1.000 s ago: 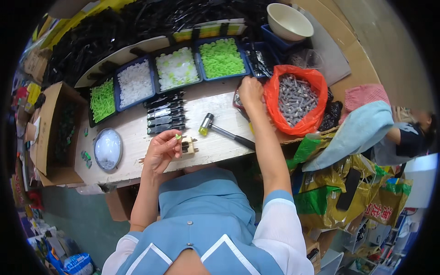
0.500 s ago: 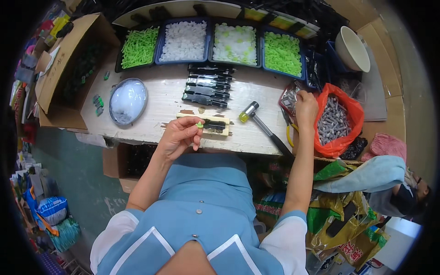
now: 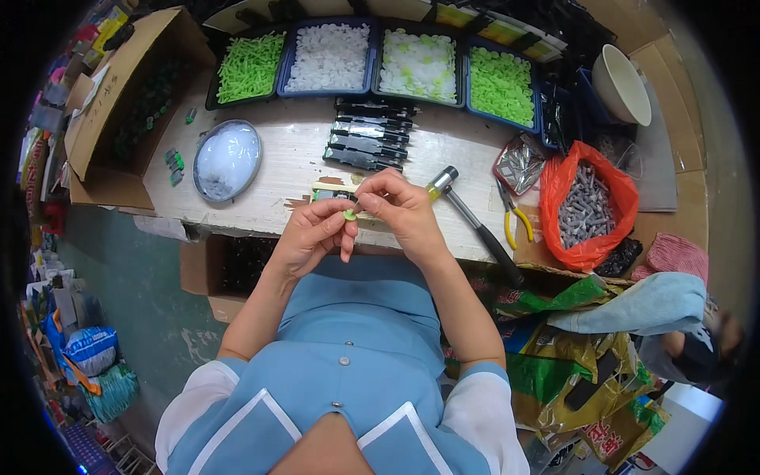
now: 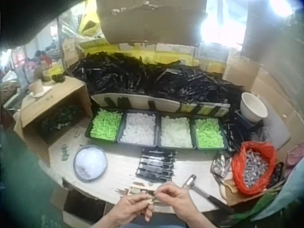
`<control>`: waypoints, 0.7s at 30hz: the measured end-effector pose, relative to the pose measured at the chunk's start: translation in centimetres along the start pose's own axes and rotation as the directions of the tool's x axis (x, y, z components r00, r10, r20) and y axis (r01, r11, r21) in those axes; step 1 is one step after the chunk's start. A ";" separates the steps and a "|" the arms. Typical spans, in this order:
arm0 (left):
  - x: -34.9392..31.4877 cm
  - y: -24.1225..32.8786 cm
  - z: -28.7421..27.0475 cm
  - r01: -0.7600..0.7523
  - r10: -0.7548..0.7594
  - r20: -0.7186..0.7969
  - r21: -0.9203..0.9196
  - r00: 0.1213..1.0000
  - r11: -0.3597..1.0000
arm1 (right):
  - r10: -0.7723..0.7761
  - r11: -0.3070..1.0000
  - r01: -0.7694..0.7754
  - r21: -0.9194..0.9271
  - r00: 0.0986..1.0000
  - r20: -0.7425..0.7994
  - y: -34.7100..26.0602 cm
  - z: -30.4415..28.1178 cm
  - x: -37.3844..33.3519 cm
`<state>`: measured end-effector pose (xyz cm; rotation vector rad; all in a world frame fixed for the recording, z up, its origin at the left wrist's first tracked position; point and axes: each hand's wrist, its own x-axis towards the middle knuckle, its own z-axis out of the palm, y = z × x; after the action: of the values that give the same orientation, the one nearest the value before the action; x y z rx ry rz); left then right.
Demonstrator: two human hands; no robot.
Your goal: Assembling small plastic components into a larger unit using an assembly jig and hand tools.
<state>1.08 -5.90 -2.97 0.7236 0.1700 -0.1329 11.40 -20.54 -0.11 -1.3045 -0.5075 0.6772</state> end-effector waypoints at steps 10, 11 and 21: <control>-0.4 -0.3 0.1 -0.034 0.034 -0.048 -0.001 0.998 0.999 | 0.001 0.991 -0.001 -0.137 1.000 0.000 0.4 0.9 -0.3; -0.4 -0.4 0.0 -0.044 0.044 -0.066 -0.012 0.997 0.999 | 0.002 0.991 -0.002 -0.137 1.000 0.002 0.5 1.3 -0.4; 0.1 -1.1 -0.9 -0.110 0.096 -0.096 -0.162 0.991 0.981 | -0.450 0.705 0.342 -0.621 0.893 -0.019 1.7 2.1 -1.1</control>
<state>0.89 -6.16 -4.36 0.5695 0.2245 0.0124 8.93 -19.66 -1.32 -1.7595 -0.8838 0.0114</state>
